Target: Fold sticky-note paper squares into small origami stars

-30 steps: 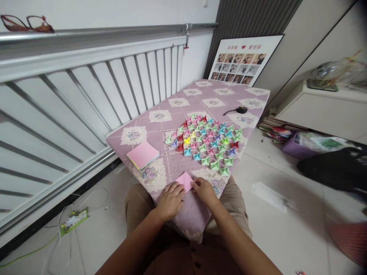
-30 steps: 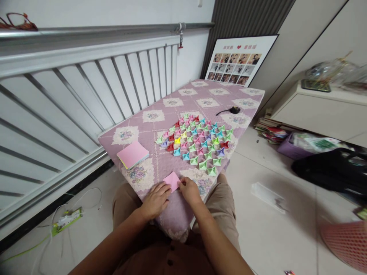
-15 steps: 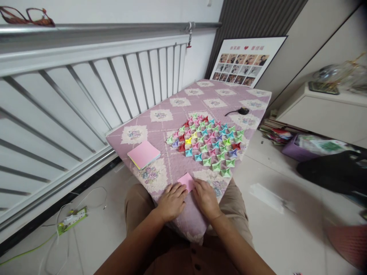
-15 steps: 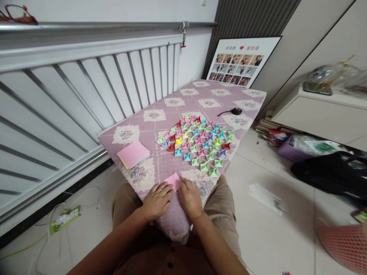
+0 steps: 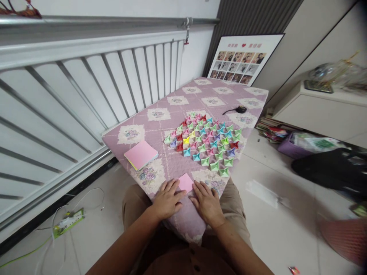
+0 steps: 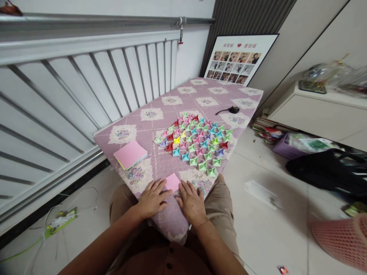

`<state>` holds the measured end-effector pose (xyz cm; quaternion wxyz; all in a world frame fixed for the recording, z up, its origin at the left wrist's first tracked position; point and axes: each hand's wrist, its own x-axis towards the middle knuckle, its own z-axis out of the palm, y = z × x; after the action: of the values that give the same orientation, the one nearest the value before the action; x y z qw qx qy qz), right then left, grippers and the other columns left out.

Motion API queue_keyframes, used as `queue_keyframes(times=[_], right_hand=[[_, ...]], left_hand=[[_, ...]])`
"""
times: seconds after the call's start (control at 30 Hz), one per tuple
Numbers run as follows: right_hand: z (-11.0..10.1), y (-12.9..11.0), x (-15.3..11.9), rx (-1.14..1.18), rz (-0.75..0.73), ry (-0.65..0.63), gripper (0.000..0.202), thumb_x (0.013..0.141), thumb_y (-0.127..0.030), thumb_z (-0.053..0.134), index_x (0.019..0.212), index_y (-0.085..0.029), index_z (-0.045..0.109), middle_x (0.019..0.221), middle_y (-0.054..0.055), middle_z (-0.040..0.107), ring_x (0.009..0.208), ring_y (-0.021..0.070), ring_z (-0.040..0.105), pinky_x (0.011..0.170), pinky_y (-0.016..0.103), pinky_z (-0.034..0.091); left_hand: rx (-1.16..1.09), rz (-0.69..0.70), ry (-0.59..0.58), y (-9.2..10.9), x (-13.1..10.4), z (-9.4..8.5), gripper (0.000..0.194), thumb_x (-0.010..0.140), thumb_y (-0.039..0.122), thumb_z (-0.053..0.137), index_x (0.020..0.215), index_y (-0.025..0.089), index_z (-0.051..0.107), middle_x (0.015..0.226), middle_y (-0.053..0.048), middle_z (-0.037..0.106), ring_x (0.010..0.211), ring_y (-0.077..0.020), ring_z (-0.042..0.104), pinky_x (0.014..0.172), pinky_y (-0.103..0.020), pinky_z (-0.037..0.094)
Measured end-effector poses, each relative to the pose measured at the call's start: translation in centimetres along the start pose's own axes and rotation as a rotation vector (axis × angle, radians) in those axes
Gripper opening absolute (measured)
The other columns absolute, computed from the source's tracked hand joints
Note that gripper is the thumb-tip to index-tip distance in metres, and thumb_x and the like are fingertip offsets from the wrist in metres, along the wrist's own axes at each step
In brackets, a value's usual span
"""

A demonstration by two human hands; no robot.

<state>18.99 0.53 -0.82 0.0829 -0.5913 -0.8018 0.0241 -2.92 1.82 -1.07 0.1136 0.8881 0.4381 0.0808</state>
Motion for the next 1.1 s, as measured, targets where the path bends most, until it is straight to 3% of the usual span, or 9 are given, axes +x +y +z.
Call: queue_keyframes(times=[0.13, 0.27, 0.43, 0.73, 0.83, 0.93, 1.0, 1.1], right_hand=[[-0.1, -1.1, 0.4, 0.042, -0.08, -0.019, 0.054, 0.092, -0.041, 0.042, 0.142, -0.02, 0.037, 0.146, 0.012, 0.039, 0.136, 0.0299, 0.03, 0.103, 0.058, 0.023], [-0.2, -2.2, 1.5, 0.134, -0.236, -0.16, 0.063, 0.091, -0.049, 0.041, 0.145, -0.02, 0.029, 0.149, 0.013, 0.034, 0.139, 0.0285, 0.026, 0.106, 0.059, 0.019], [0.0, -1.6, 2.9, 0.132, -0.201, -0.251, 0.065, 0.092, -0.053, 0.034, 0.147, -0.019, 0.025, 0.153, 0.011, 0.025, 0.141, 0.0267, 0.019, 0.107, 0.06, 0.019], [0.3, 0.0, 4.2, 0.035, -0.134, -0.202, 0.073, 0.089, -0.056, 0.036, 0.148, -0.017, 0.019, 0.153, 0.015, 0.022, 0.141, 0.0296, 0.017, 0.105, 0.063, 0.019], [0.4, 0.0, 3.6, 0.012, -0.095, -0.128, 0.074, 0.09, -0.055, 0.035, 0.149, -0.015, 0.016, 0.153, 0.017, 0.02, 0.141, 0.03, 0.016, 0.104, 0.063, 0.02], [0.7, -0.2, 2.2, 0.018, -0.176, -0.07, 0.08, 0.087, -0.06, 0.039, 0.149, -0.016, 0.014, 0.153, 0.017, 0.021, 0.142, 0.0299, 0.014, 0.104, 0.062, 0.021], [0.9, -0.2, 1.0, 0.029, -0.248, -0.085, 0.079, 0.087, -0.062, 0.039, 0.149, -0.019, 0.016, 0.153, 0.015, 0.023, 0.142, 0.0287, 0.016, 0.105, 0.061, 0.021], [0.8, 0.3, -0.3, 0.025, -0.159, -0.126, 0.075, 0.088, -0.061, 0.038, 0.148, -0.02, 0.019, 0.152, 0.013, 0.026, 0.141, 0.028, 0.019, 0.106, 0.06, 0.021]], left_hand=[[-0.015, 0.009, -0.007, 0.0, 0.1, -0.1, 0.052, 0.086, 0.049, 0.054, 0.134, 0.033, 0.046, 0.153, -0.006, 0.024, 0.14, -0.0285, 0.02, 0.112, -0.052, 0.017], [-0.019, 0.014, -0.024, 0.1, 0.2, -0.5, 0.044, 0.088, 0.051, 0.048, 0.125, 0.029, 0.055, 0.153, -0.007, 0.024, 0.14, -0.0287, 0.019, 0.112, -0.052, 0.018], [-0.022, -0.001, -0.024, 0.1, 0.3, -0.3, 0.047, 0.087, 0.048, 0.051, 0.131, 0.033, 0.049, 0.154, -0.006, 0.022, 0.14, -0.0296, 0.019, 0.112, -0.054, 0.017], [-0.037, -0.026, -0.05, -0.2, 0.4, -0.1, 0.058, 0.082, 0.049, 0.059, 0.136, 0.04, 0.042, 0.156, -0.003, 0.015, 0.141, -0.0333, 0.015, 0.112, -0.055, 0.016], [-0.044, -0.03, -0.047, -0.1, 0.4, -0.2, 0.058, 0.082, 0.048, 0.059, 0.136, 0.04, 0.042, 0.156, -0.003, 0.016, 0.141, -0.0328, 0.016, 0.112, -0.055, 0.016], [-0.045, -0.026, -0.032, 0.0, 0.3, -0.2, 0.057, 0.082, 0.049, 0.058, 0.136, 0.04, 0.043, 0.156, -0.004, 0.016, 0.141, -0.0326, 0.016, 0.111, -0.055, 0.017], [-0.04, -0.025, -0.021, 0.0, 0.2, -0.2, 0.056, 0.082, 0.049, 0.058, 0.136, 0.04, 0.043, 0.156, -0.004, 0.017, 0.141, -0.0324, 0.016, 0.111, -0.055, 0.017], [-0.031, -0.022, -0.012, 0.0, 0.1, -0.2, 0.057, 0.082, 0.047, 0.06, 0.136, 0.04, 0.043, 0.155, -0.003, 0.018, 0.141, -0.0314, 0.017, 0.112, -0.054, 0.017]])
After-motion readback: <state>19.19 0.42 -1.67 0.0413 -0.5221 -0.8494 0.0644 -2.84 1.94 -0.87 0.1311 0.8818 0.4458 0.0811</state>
